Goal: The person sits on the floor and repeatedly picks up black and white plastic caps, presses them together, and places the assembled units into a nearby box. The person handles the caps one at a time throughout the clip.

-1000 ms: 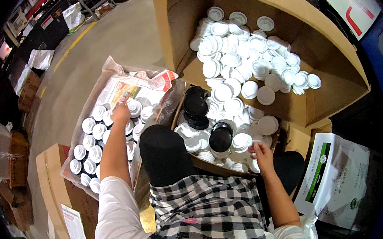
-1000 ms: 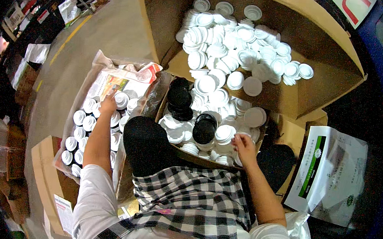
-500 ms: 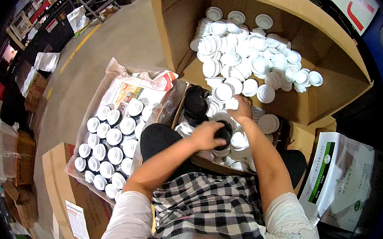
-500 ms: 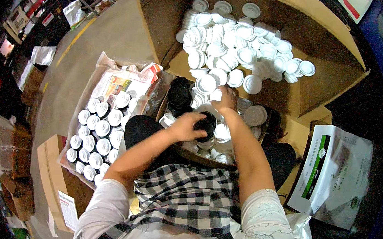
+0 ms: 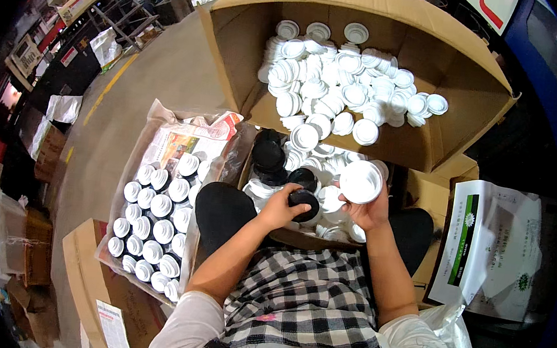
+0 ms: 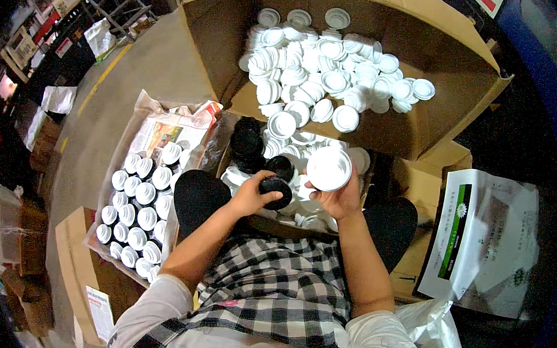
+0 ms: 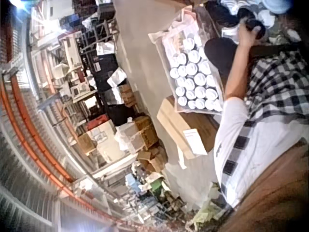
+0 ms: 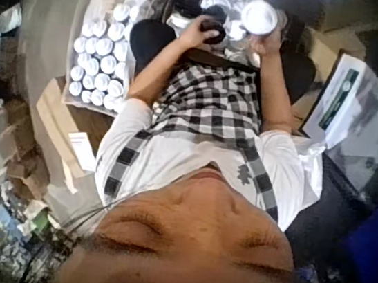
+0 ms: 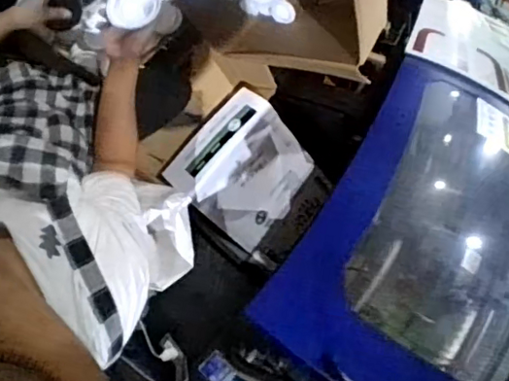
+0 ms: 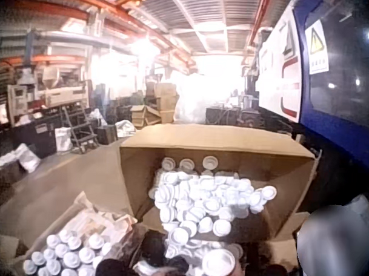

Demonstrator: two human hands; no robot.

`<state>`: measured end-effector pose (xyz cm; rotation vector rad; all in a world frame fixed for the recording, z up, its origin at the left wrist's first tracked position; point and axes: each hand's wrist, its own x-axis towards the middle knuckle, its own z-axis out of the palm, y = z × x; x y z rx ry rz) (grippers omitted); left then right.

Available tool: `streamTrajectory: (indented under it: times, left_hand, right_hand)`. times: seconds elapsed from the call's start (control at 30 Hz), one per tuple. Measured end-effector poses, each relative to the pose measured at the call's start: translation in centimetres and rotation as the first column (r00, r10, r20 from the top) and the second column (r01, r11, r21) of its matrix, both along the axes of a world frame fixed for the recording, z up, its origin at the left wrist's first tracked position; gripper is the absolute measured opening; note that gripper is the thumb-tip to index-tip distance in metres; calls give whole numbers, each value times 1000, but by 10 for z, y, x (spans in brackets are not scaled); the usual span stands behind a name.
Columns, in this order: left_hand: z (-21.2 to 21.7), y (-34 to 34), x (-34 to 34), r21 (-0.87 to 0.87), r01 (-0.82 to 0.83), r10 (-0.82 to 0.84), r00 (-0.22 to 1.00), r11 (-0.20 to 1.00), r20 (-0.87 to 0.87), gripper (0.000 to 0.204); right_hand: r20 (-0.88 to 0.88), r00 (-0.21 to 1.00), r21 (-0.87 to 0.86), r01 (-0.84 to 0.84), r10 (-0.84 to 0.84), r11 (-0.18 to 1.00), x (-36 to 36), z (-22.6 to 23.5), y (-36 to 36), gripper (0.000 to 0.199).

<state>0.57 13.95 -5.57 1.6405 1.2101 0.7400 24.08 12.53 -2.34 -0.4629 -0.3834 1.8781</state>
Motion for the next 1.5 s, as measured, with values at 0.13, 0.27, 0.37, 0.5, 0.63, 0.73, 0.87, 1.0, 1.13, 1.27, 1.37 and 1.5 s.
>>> streamTrajectory:
  times: [0.13,0.27,0.37,0.5,0.63,0.73,0.87,1.0,1.13,1.27,1.37,1.5]
  left_hand:
    - [37,-34,-9,-116,14,47,861,993,506,38]
    - [62,-54,-4,423,-35,-167,887,905,430,20]
    - [74,-65,2,379,-131,-80,866,916,494,29]
    - [84,-73,0,509,-120,-20,965,853,261,39]
    - [86,-81,9,389,-86,-107,888,917,448,56]
    - [86,-88,13,185,86,-197,638,979,744,86]
    - [89,-98,12,-150,365,108,133,919,985,88]
    - [89,-94,7,-293,452,329,-2,843,944,65]
    - [89,-91,1,-245,517,334,-86,820,939,58]
    - [90,-94,-1,-268,553,407,-142,789,902,53]
    - [91,-96,0,-262,537,374,-111,802,921,50]
    - [91,-97,2,-233,496,317,-91,836,944,47]
  right_hand:
    - [181,982,-35,60,-53,998,-14,11,-19,64]
    - [104,994,-85,52,-43,995,-32,20,-46,67]
    - [-46,999,54,-1,4,999,-39,25,-62,66]
    - [6,976,52,216,-216,975,-36,30,-70,61]
    - [254,912,213,271,-321,939,-36,32,-78,70]
    - [366,863,275,256,-347,927,-40,36,-86,77]
    - [369,848,297,281,-381,913,-45,43,-92,83]
    - [114,980,353,114,-164,929,-38,56,-91,80]
    - [426,820,315,262,-382,912,-37,71,-93,83]
    - [571,681,523,130,-459,842,-41,82,-92,79]
    - [683,503,632,-45,-529,773,-48,88,-91,76]
    - [775,311,619,-202,-550,759,-52,97,-91,76]
